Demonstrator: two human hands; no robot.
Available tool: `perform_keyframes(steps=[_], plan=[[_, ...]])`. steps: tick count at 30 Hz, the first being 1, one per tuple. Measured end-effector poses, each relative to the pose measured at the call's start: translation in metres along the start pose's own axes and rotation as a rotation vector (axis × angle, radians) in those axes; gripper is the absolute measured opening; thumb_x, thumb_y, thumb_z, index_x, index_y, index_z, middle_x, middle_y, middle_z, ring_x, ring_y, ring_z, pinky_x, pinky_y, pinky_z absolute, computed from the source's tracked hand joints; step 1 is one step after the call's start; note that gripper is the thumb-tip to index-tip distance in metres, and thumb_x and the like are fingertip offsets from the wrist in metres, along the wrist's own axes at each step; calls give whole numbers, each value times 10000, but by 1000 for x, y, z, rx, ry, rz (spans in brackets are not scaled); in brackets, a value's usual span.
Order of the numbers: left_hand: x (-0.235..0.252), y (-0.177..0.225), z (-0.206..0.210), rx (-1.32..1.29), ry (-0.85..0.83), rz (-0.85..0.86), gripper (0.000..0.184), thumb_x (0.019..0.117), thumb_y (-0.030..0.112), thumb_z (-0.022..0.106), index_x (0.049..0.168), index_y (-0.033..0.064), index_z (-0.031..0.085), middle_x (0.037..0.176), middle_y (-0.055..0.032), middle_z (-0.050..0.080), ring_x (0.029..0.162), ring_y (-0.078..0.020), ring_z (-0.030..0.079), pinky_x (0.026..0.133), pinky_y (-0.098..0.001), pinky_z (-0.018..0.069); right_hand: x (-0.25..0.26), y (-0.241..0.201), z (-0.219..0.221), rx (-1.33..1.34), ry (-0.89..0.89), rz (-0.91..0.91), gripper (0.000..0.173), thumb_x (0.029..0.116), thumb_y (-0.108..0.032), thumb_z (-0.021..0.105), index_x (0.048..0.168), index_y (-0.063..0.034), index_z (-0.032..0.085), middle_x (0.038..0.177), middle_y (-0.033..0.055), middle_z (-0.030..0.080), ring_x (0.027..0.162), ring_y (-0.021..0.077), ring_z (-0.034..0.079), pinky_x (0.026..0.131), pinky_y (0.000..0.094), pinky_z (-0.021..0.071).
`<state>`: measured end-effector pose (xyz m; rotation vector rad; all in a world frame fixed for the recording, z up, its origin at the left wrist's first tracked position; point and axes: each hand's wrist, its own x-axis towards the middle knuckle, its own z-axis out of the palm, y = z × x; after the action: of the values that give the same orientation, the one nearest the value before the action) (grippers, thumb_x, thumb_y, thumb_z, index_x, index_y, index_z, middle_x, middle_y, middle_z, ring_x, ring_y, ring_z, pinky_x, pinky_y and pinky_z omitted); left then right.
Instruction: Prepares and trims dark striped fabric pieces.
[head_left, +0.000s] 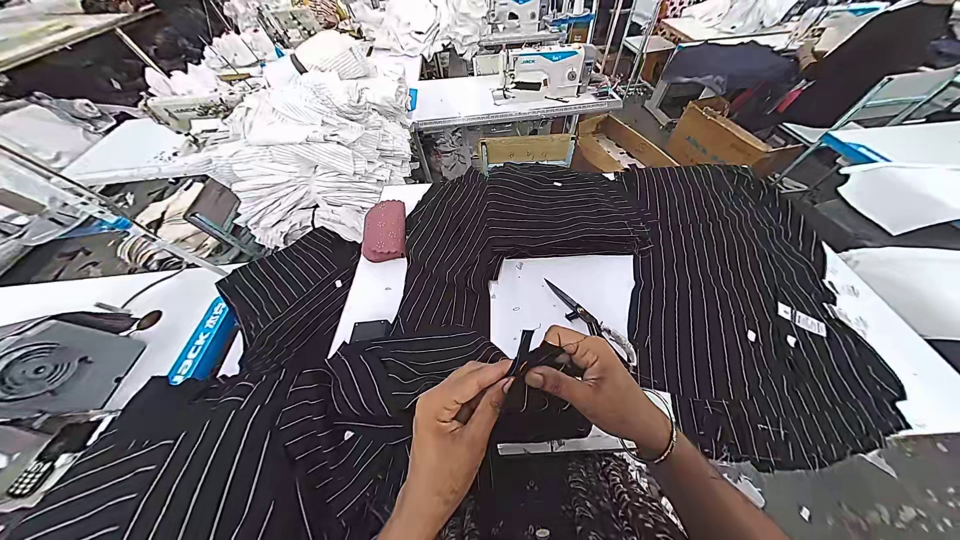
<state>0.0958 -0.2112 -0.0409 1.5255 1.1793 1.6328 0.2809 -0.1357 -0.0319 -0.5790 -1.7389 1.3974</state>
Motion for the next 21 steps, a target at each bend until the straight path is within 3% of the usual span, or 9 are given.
perform_keyframes(steps=[6, 9, 12, 14, 17, 18, 21], plan=[[-9, 3, -5, 42, -71, 86, 197, 996, 137, 616, 1109, 98, 772, 1016, 57, 750, 957, 46, 669, 875, -128, 544, -13, -4, 7, 12, 12, 30, 131, 954, -202, 717, 923, -123, 617, 788, -147, 664, 723, -103, 602, 655, 99, 493], [-13, 6, -7, 49, -100, 106, 219, 1036, 245, 592, 1101, 120, 760, 1014, 73, 743, 948, 57, 661, 848, -120, 541, -16, -6, 11, 39, 17, 57, 161, 949, -198, 724, 906, -151, 576, 747, -159, 635, 676, -106, 575, 620, 90, 464], [-16, 8, -6, 63, -73, 111, 190, 956, 281, 716, 1080, 147, 771, 999, 83, 747, 918, 38, 684, 815, -134, 573, -18, -6, 17, 71, 49, 69, 181, 935, -174, 737, 932, -152, 557, 737, -153, 646, 668, -94, 583, 616, 100, 465], [-17, 10, -3, 104, -17, 91, 138, 919, 206, 748, 1007, 105, 782, 959, 59, 759, 878, 31, 691, 799, -134, 573, -20, -6, 20, 70, 50, 77, 218, 944, -156, 720, 1061, -131, 538, 782, -142, 698, 690, -89, 624, 640, 106, 494], [-16, 16, 1, 107, 48, 43, 89, 920, 167, 732, 977, 102, 751, 946, 84, 762, 867, 35, 699, 815, -136, 578, -21, -10, 16, 46, -37, 126, 359, 987, -198, 675, 1294, -60, 549, 770, -122, 688, 617, -89, 579, 585, 105, 481], [-15, 17, 3, 101, 66, 32, 87, 929, 171, 722, 977, 101, 739, 942, 93, 753, 866, 38, 692, 816, -136, 575, -22, -11, 13, 32, -87, 136, 346, 1004, -219, 655, 1293, -50, 566, 773, -115, 687, 624, -88, 581, 593, 109, 485], [-15, 15, 8, 68, 92, 2, 112, 947, 210, 699, 980, 109, 732, 952, 106, 728, 891, 42, 673, 825, -136, 563, -22, -18, 6, -76, -188, 170, 212, 1025, -251, 627, 1071, -46, 650, 744, -104, 652, 638, -109, 548, 592, 91, 443]])
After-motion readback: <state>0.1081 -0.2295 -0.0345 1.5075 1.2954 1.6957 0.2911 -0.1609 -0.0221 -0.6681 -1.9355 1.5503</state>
